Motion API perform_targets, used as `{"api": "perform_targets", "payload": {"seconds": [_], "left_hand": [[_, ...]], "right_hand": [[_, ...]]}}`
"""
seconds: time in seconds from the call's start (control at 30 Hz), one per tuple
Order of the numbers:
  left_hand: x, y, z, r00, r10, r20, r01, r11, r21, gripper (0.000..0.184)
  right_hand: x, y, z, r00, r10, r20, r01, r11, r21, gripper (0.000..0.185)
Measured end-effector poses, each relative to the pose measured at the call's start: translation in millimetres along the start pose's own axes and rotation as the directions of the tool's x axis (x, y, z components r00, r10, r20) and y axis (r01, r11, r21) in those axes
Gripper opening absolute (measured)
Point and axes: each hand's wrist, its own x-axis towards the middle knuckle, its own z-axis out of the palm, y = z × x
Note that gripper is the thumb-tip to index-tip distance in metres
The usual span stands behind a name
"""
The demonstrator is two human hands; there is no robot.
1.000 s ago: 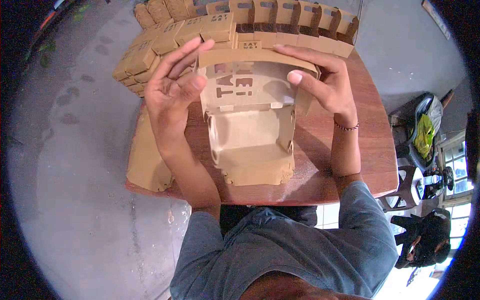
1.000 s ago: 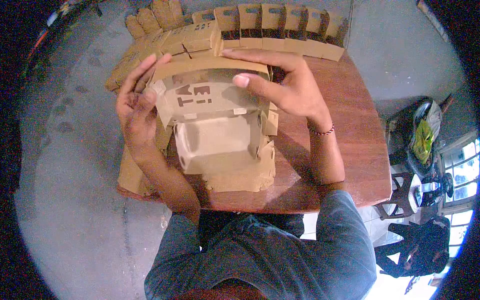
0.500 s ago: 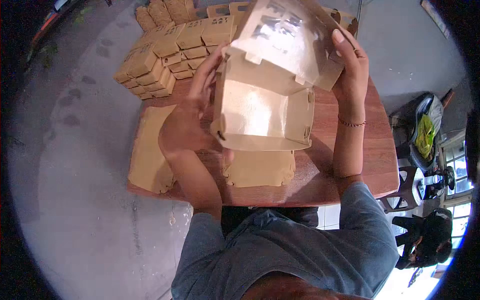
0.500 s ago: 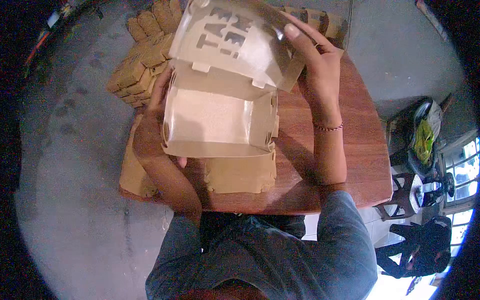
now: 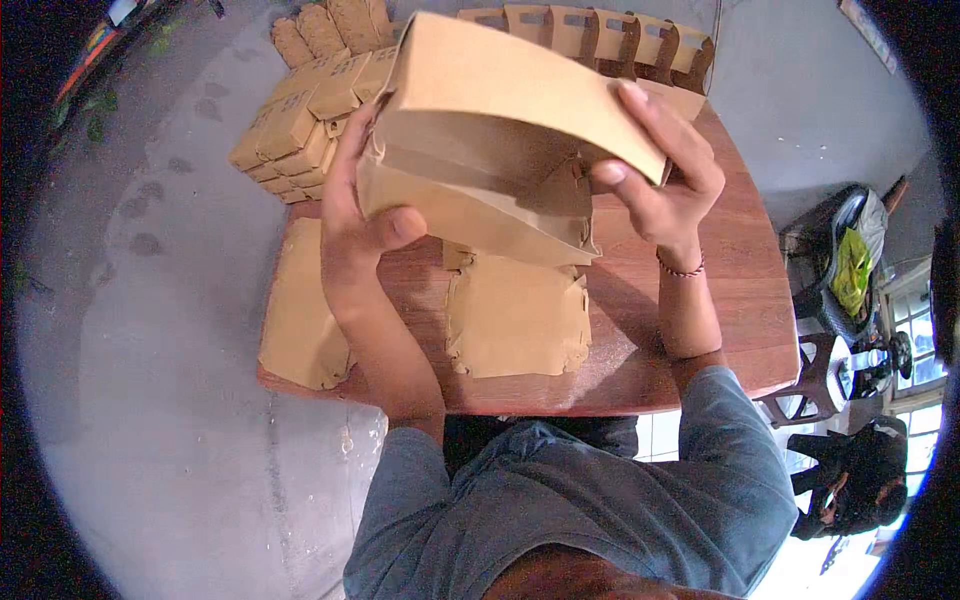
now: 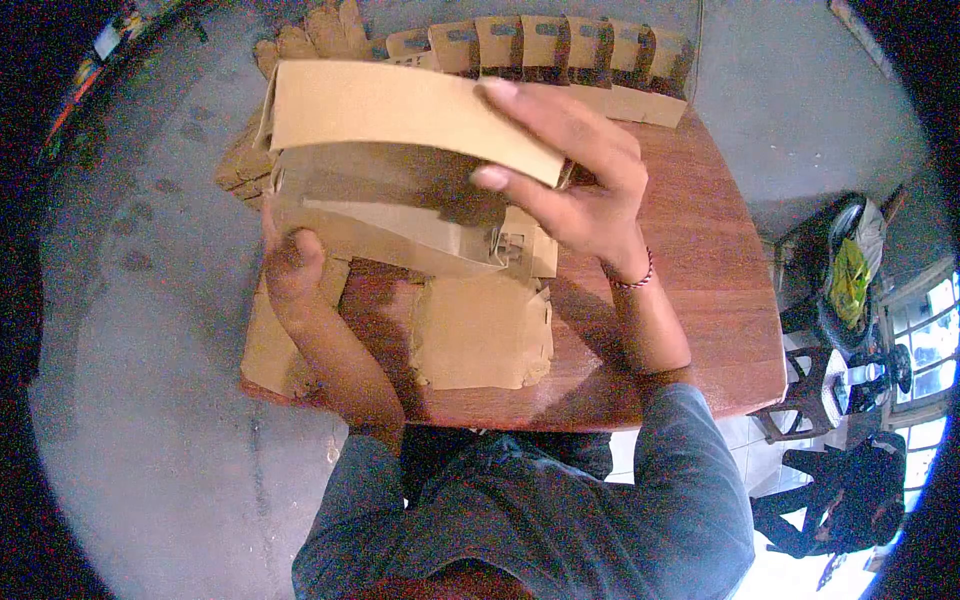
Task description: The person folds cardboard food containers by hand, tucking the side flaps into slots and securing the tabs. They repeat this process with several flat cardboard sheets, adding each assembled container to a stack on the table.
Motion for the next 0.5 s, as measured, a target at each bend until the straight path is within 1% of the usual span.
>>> {"api": "perform_targets", "payload": {"seconds": [0.03, 0.1, 0.13, 0.2, 0.27, 0.33, 0.37, 0.43, 0.5], "left_hand": [[-0.9, -1.8, -2.2, 0.998, -0.040, -0.042, 0.041, 0.999, 0.032, 0.124], [0.0, -4.8, -3.9, 0.997, -0.035, -0.067, 0.038, 0.999, 0.038, 0.121], [1.0, -6.1, -4.5, 0.995, -0.032, -0.091, 0.036, 0.998, 0.044, 0.119], [2.6, -7.8, -5.1, 0.990, -0.026, -0.141, 0.034, 0.998, 0.055, 0.114], [2.8, -7.1, -4.6, 0.986, -0.021, -0.167, 0.032, 0.998, 0.060, 0.111], [2.5, -5.5, -1.8, 0.973, -0.037, -0.226, 0.051, 0.997, 0.052, 0.104], [2.6, -5.7, -1.4, 0.973, -0.037, -0.227, 0.050, 0.997, 0.052, 0.104], [2.5, -5.9, -0.8, 0.964, -0.065, -0.257, 0.066, 0.998, -0.003, 0.096], [2.7, -7.2, -0.6, 0.970, -0.039, -0.241, 0.037, 0.999, -0.010, 0.093]], "right_hand": [[0.4, -1.5, 1.4, 1.000, -0.001, 0.000, 0.001, 1.000, 0.000, 0.051], [0.9, -4.4, 4.4, 0.997, -0.048, 0.053, 0.048, 0.999, 0.006, 0.053], [0.5, -5.5, 5.2, 0.997, -0.049, 0.053, 0.049, 0.999, 0.007, 0.053], [-0.8, -7.1, 7.1, 0.990, -0.075, 0.117, 0.081, 0.996, -0.045, 0.055], [-1.3, -7.2, 10.1, 0.991, -0.069, 0.113, 0.072, 0.997, -0.023, 0.057], [-2.3, -6.3, 10.5, 0.989, -0.063, 0.133, 0.064, 0.998, -0.003, 0.059], [-2.9, -6.0, 10.9, 0.989, -0.064, 0.134, 0.065, 0.998, -0.003, 0.059], [-3.7, -5.8, 11.6, 0.990, -0.058, 0.129, 0.055, 0.998, 0.032, 0.062], [-3.8, -6.2, 12.0, 0.989, -0.070, 0.132, 0.065, 0.997, 0.039, 0.063]]}}
